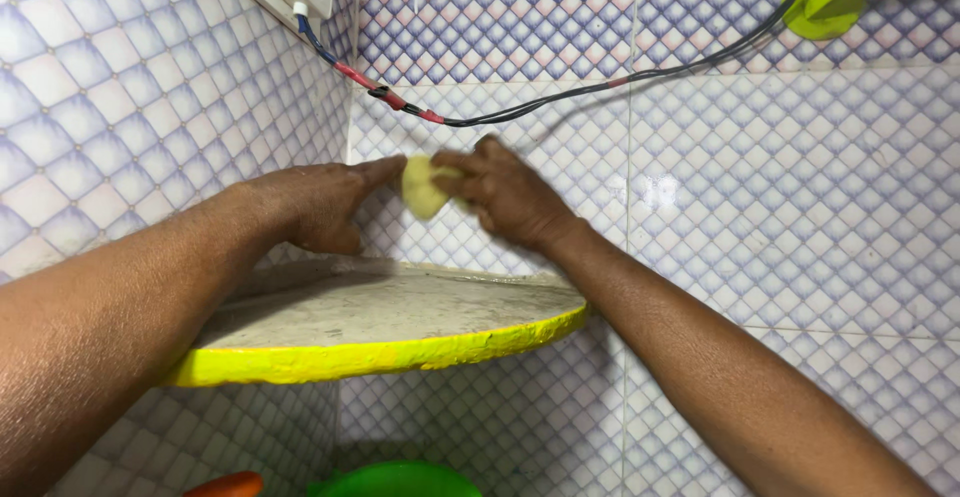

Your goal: The person wipes a tiled wall and a corner shelf with a sponge, then rinses the sponge in a green bucket.

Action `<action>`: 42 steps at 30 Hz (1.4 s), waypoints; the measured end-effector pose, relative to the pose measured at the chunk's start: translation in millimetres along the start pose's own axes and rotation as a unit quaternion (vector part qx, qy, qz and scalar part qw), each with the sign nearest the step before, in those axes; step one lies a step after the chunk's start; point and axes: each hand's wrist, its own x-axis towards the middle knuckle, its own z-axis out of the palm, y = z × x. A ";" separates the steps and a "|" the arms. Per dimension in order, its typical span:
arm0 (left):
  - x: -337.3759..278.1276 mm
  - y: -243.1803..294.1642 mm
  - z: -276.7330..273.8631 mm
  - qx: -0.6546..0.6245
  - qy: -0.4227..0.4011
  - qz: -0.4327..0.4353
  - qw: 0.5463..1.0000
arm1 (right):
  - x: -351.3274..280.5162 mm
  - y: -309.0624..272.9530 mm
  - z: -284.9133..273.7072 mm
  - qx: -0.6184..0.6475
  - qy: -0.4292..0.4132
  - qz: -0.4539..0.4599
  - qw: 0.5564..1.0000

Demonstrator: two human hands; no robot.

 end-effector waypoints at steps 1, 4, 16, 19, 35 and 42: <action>2.9 -4.1 1.7 -0.018 0.029 0.014 0.999 | -3.5 3.2 -3.4 -0.052 0.070 0.033 0.996; 8.6 -20.5 4.1 -0.052 0.095 0.041 0.993 | 2.6 -2.3 1.3 -0.057 0.175 0.098 0.978; 1.4 -15.3 4.4 -0.038 0.076 0.036 0.996 | -10.1 5.8 -13.2 -0.031 0.116 0.150 0.981; 6.6 -16.0 5.2 -0.059 0.086 0.010 0.995 | 0.1 -15.1 11.1 0.140 -0.108 -0.019 0.984; -20.0 -8.2 -32.8 0.123 0.193 0.069 0.971 | -21.8 -58.4 -77.6 0.116 -0.015 -0.075 0.990; 6.1 -6.1 -100.4 0.043 0.489 0.148 0.859 | 66.7 58.6 -105.3 -0.008 0.232 0.036 0.972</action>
